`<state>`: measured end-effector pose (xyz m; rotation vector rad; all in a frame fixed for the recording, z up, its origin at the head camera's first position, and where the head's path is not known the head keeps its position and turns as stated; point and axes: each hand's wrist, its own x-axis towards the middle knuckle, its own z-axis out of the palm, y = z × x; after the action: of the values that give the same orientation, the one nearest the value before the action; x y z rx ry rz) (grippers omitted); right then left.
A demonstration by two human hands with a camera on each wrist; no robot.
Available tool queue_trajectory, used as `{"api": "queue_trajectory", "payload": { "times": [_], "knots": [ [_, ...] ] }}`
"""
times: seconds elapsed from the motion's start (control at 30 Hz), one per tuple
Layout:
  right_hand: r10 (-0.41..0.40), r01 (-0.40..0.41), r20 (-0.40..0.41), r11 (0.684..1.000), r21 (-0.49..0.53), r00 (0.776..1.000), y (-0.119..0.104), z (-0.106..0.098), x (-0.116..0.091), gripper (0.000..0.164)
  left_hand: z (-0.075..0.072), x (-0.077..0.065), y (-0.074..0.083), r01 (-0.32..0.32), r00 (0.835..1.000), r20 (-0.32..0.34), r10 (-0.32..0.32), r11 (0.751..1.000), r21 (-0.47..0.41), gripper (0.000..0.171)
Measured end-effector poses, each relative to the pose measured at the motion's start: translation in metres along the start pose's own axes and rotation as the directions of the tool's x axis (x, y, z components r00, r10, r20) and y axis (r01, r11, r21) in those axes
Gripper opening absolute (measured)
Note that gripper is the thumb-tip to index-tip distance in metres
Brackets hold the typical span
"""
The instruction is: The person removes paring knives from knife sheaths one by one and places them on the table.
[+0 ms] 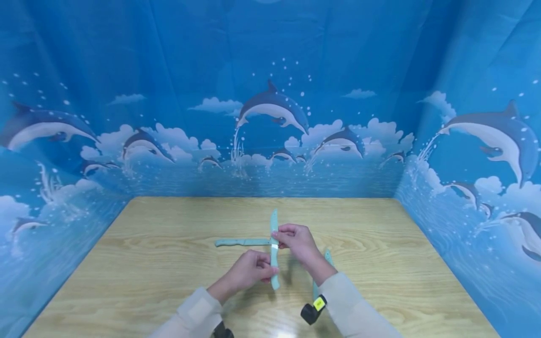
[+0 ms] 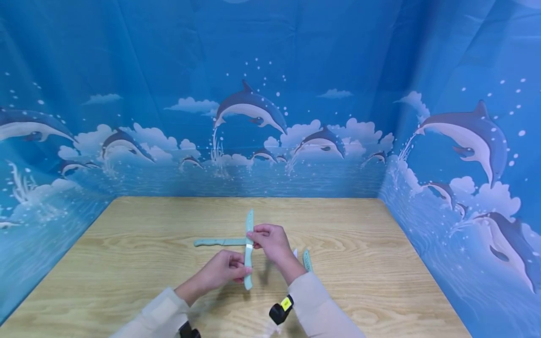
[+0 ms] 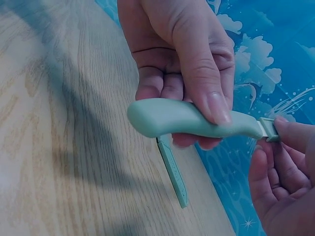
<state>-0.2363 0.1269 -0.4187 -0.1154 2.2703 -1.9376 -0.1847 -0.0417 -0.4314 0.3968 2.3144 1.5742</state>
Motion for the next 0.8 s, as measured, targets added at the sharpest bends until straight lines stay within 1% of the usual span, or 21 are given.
{"api": "queue_trajectory", "payload": {
  "times": [0.47,0.67,0.8],
  "knots": [
    [-0.002,0.003,-0.022,1.0,0.013,1.0,0.002,-0.0015,-0.0003,0.025,0.0026,-0.0009,0.0004,0.021,1.0,0.005,-0.022,1.0,0.019,0.01],
    [0.014,-0.013,-0.033,1.0,0.012,0.999,-0.0023,-0.0024,-0.0013,0.024,0.0024,-0.0011,0.002,0.014,1.0,0.008,-0.015,1.0,0.026,0.008],
    [0.004,-0.004,-0.034,1.0,0.014,0.999,-0.0022,-0.0021,-0.0018,0.025,0.003,-0.0011,0.0012,0.015,1.0,0.014,-0.015,1.0,0.024,0.009]
  ]
}}
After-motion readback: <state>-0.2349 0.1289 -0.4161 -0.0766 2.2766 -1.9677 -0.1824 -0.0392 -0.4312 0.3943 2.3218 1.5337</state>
